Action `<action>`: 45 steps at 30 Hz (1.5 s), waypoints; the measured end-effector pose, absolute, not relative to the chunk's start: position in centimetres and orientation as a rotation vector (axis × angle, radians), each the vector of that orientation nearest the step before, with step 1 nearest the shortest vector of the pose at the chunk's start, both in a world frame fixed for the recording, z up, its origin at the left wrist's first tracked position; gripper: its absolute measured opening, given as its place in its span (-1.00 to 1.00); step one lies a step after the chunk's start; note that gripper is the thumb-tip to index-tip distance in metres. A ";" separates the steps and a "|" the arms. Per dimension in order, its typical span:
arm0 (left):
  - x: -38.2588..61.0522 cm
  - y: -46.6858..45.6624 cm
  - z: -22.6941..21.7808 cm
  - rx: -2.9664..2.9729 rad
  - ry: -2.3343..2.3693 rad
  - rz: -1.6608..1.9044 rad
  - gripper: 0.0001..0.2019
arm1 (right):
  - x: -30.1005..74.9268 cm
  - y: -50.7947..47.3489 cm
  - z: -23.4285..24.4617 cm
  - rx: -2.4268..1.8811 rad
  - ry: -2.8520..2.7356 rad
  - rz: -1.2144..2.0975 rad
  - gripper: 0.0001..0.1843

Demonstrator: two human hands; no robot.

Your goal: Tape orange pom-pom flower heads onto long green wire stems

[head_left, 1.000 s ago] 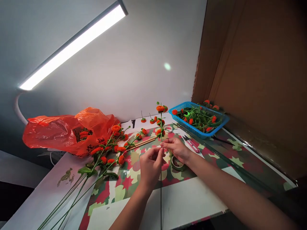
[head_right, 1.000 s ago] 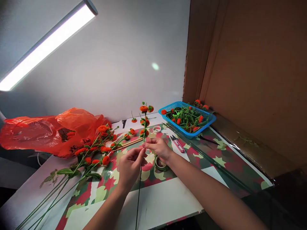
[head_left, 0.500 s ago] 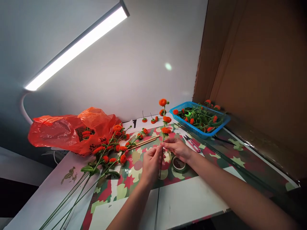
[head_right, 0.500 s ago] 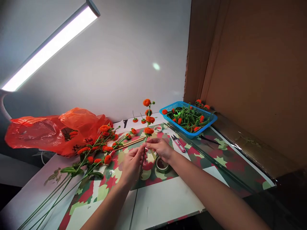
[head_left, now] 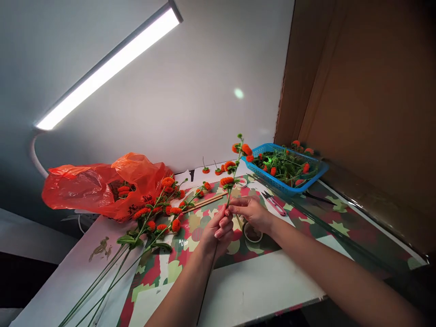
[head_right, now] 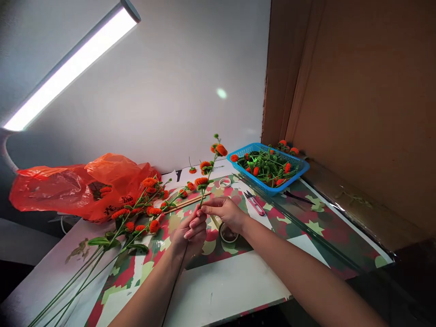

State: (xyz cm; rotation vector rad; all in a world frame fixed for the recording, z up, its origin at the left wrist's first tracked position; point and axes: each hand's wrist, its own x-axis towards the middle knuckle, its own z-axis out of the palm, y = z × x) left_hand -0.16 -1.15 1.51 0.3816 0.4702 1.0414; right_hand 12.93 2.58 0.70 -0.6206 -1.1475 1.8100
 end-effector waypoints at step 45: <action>0.5 -1.7 0.9 0.985 0.995 1.270 -0.74 | 13.5 2.9 1.4 -0.741 -1.273 1.621 -0.70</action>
